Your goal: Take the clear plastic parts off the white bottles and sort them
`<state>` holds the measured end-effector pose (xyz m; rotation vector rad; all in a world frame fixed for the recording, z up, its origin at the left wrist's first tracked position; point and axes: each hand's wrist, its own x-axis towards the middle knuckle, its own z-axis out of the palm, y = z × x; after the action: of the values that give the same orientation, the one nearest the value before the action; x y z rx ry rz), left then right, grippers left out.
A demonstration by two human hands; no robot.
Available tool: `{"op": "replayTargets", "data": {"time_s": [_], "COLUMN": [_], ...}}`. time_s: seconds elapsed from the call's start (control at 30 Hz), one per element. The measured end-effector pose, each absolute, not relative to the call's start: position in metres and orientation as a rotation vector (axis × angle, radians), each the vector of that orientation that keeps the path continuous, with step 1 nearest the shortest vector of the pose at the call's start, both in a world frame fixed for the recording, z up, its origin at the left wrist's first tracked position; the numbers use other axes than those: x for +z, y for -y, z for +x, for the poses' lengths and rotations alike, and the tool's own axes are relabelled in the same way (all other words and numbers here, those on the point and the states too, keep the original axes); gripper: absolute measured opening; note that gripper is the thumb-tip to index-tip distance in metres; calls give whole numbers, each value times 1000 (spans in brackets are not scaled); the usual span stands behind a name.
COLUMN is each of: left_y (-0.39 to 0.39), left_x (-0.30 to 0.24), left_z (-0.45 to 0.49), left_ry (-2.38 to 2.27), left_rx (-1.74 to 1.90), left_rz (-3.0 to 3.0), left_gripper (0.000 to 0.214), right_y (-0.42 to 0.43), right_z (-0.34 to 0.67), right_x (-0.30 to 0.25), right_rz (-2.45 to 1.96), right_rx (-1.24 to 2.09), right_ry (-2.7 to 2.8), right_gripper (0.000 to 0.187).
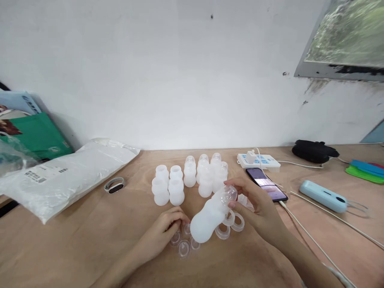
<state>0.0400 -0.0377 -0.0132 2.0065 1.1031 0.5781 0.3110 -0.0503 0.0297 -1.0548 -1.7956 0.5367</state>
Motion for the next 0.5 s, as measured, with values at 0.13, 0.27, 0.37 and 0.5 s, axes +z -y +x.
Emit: {"op": "replayTargets", "data": {"time_s": [0.13, 0.27, 0.37, 0.5], "left_y": [43, 48, 52, 62], "left_x": [-15, -14, -5, 15], "left_z": [46, 50, 51, 61], "left_ry": [-1073, -1112, -1209, -1213], "left_rx": [584, 671, 884, 857], "left_rz": [1964, 1961, 1929, 2166], "left_gripper": [27, 28, 33, 52], "right_y": [50, 48, 48, 52], "right_z": [315, 314, 310, 303], "right_x": [26, 25, 24, 20], "right_rz": [-1064, -1069, -1044, -991], "right_rx": [621, 640, 678, 793], "right_ry": [1739, 1711, 1670, 1602], "right_gripper": [27, 28, 26, 22]}}
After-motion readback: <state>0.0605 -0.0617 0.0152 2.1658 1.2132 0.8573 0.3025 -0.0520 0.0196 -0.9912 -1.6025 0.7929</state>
